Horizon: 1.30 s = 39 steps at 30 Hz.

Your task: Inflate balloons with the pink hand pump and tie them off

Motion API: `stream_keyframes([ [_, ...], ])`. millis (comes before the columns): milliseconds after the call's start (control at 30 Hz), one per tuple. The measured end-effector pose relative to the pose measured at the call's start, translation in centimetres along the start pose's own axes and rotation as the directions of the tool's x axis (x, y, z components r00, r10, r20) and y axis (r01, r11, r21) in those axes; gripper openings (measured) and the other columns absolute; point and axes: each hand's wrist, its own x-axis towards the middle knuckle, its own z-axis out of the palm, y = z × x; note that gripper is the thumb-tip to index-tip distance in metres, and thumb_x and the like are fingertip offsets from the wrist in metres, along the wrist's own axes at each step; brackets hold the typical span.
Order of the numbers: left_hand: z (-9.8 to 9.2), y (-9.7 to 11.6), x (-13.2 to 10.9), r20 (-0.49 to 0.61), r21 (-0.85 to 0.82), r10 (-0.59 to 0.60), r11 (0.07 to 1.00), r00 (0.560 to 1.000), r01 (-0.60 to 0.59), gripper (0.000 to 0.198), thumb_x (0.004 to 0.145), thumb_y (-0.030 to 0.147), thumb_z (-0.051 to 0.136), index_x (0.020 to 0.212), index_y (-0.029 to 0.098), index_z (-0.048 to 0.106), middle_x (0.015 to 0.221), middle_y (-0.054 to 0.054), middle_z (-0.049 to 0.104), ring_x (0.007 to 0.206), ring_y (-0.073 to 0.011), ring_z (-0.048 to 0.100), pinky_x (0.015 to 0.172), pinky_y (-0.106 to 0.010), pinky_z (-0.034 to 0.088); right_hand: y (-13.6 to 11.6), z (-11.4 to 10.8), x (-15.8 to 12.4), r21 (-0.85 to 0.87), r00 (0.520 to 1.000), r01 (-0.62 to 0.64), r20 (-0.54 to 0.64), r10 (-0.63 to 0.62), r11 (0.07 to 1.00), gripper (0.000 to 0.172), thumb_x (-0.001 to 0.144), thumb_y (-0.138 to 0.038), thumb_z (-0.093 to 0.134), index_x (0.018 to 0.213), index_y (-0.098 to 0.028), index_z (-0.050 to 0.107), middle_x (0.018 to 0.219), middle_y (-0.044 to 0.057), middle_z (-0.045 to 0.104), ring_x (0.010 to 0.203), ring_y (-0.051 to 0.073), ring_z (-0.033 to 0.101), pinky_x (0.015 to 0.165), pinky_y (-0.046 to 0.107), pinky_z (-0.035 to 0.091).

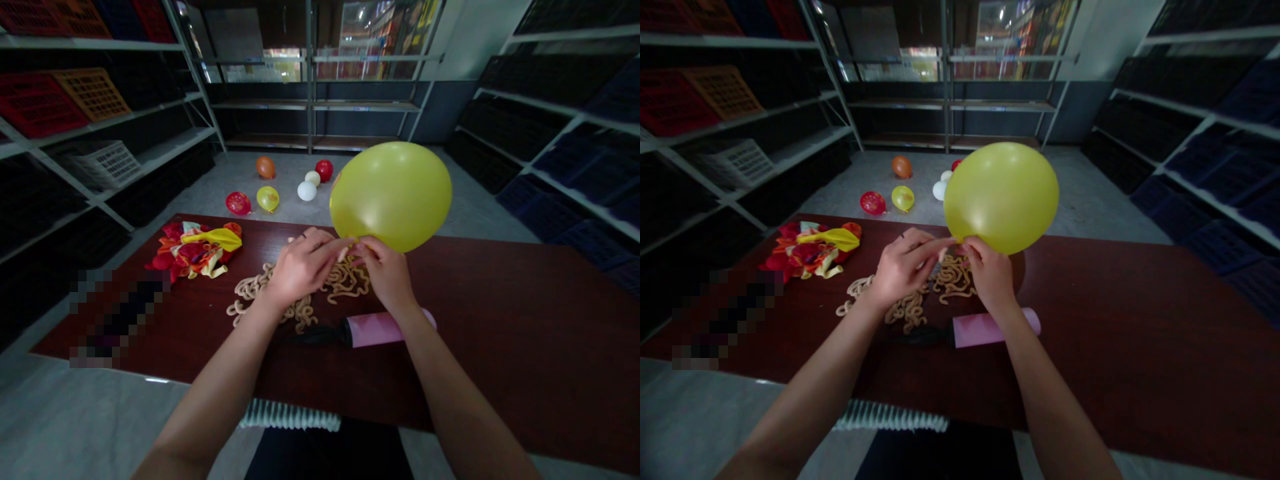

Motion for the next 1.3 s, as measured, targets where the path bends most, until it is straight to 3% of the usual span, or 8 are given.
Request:
stream_keyframes([
  [67,-0.5,1.2,0.0,0.085,0.042,0.165,0.985,0.983,-0.169,0.037,0.099,0.015,0.047,0.132,0.023,0.062,0.100,-0.006,0.071,0.091,-0.0168,0.064,0.078,-0.029,0.052,0.0,0.1,-0.1,-0.042,0.999,0.041,0.011,-0.041,0.998,0.024,0.094,-0.026,0.049,0.100,-0.025,0.072,0.093,0.004,0.078,0.090,0.022,0.074,0.082,0.035,0.055],
  [167,-0.2,2.0,-0.2,0.035,0.050,0.224,0.973,0.974,-0.226,0.029,0.100,0.019,0.050,0.127,0.020,0.062,0.097,-0.005,0.073,0.085,-0.0148,0.066,0.070,-0.025,0.052,-0.3,0.0,-0.2,-0.044,0.988,0.111,0.115,-0.106,0.993,0.025,0.090,-0.021,0.052,0.102,-0.026,0.073,0.099,0.004,0.078,0.098,0.023,0.072,0.085,0.033,0.053],
  [433,0.3,0.9,-0.2,-0.150,-0.246,-0.015,0.969,0.989,-0.023,0.014,0.094,0.031,0.065,0.092,0.018,0.070,0.086,-0.005,0.075,0.079,-0.0152,0.069,0.076,-0.031,0.055,-0.9,0.3,-0.6,-0.158,0.962,0.200,0.216,-0.164,0.967,0.027,0.092,-0.025,0.050,0.091,-0.025,0.077,0.079,0.005,0.077,0.075,0.023,0.072,0.068,0.030,0.050],
  [700,0.4,0.4,0.2,-0.190,-0.432,-0.078,0.902,0.979,-0.012,0.009,0.092,0.021,0.068,0.098,0.019,0.074,0.091,-0.005,0.077,0.083,-0.0156,0.071,0.079,-0.035,0.056,-1.2,0.4,-0.4,0.097,0.961,0.172,0.204,-0.189,0.980,0.033,0.095,-0.043,0.051,0.083,-0.027,0.077,0.082,0.003,0.078,0.079,0.022,0.073,0.081,0.036,0.057],
  [867,0.0,-0.2,0.5,-0.141,-0.399,-0.018,0.916,0.990,-0.040,0.031,0.084,0.023,0.076,0.115,0.019,0.071,0.108,-0.008,0.075,0.098,-0.0188,0.069,0.089,-0.039,0.053,-1.1,-0.2,0.1,0.292,0.971,0.054,0.207,-0.119,0.955,0.031,0.091,-0.048,0.055,0.099,-0.027,0.077,0.091,0.004,0.078,0.070,0.021,0.071,0.066,0.035,0.058],
  [1000,-0.2,-0.1,0.6,-0.123,-0.362,0.026,0.930,0.992,-0.070,0.046,0.081,0.024,0.079,0.125,0.020,0.066,0.116,-0.010,0.072,0.105,-0.0202,0.066,0.094,-0.042,0.052,-1.1,-0.8,0.1,0.364,0.969,0.027,0.220,-0.114,0.931,0.027,0.087,-0.046,0.061,0.098,-0.026,0.076,0.092,0.002,0.077,0.077,0.020,0.071,0.070,0.034,0.058],
  [1167,-0.3,0.4,0.5,-0.171,-0.278,0.101,0.949,0.980,-0.147,0.036,0.086,0.019,0.074,0.122,0.017,0.068,0.113,-0.010,0.072,0.103,-0.0188,0.065,0.090,-0.038,0.052,-1.6,-1.1,-0.2,0.420,0.951,-0.026,0.289,-0.107,0.907,0.023,0.088,-0.043,0.060,0.092,-0.026,0.075,0.078,0.001,0.075,0.067,0.017,0.069,0.066,0.032,0.056],
  [1300,-0.1,1.1,0.3,-0.239,-0.246,0.139,0.949,0.961,-0.198,0.028,0.089,0.016,0.070,0.117,0.019,0.069,0.107,-0.006,0.074,0.096,-0.0167,0.067,0.085,-0.034,0.053,-1.9,-0.9,-0.4,0.433,0.967,0.007,0.228,-0.117,0.901,0.022,0.083,-0.044,0.066,0.083,-0.024,0.074,0.079,0.001,0.075,0.070,0.018,0.069,0.067,0.030,0.055],
])
